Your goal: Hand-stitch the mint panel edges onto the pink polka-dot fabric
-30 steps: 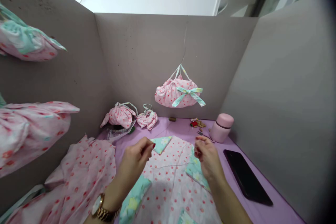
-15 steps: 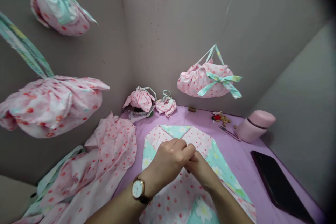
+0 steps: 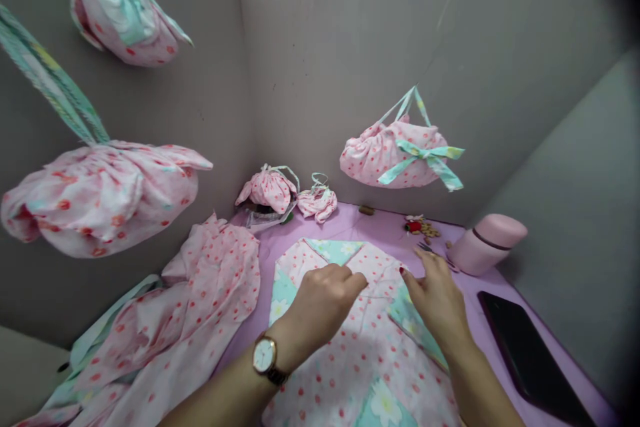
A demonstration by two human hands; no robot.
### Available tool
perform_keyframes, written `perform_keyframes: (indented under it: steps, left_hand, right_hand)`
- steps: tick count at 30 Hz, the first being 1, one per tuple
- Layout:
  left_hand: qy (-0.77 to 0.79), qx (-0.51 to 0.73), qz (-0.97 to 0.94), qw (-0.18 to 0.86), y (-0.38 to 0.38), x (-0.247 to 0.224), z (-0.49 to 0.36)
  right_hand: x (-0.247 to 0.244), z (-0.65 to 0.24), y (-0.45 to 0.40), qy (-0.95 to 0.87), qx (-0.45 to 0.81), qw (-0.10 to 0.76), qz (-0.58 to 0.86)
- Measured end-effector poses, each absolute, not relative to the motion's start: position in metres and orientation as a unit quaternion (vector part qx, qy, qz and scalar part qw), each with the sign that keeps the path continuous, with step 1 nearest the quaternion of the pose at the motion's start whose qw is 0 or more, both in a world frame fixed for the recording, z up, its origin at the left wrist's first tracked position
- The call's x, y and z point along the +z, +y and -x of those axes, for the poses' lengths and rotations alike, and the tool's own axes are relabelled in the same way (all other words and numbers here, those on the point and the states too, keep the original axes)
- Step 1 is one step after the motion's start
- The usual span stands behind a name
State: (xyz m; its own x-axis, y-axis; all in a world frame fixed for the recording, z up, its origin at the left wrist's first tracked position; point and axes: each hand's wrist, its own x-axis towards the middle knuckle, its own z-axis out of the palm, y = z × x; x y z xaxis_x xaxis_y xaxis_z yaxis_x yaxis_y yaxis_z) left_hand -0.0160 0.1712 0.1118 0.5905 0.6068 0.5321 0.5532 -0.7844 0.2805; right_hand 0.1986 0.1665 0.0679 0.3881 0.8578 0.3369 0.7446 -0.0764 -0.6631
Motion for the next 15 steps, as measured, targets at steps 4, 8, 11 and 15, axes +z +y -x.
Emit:
perform_keyframes:
  steps: [4, 8, 11, 15]
  left_hand:
    - [0.370, 0.408, -0.820, 0.157, 0.176, 0.123, 0.025]
    - [0.397, 0.484, -0.733, 0.267, 0.179, 0.135, 0.035]
    - [0.397, 0.518, -0.684, 0.326, 0.178, 0.140, 0.038]
    - [0.391, 0.543, -0.630, 0.394, 0.174, 0.144, 0.038]
  right_hand:
    - [0.076, -0.204, 0.164, -0.517, 0.047, 0.435, 0.736]
    - [0.079, -0.198, 0.165, -0.508, 0.117, 0.469, 0.713]
    - [0.078, -0.178, 0.164, -0.528, 0.249, 0.484, 0.652]
    - [0.071, -0.138, 0.158, -0.565, 0.428, 0.463, 0.532]
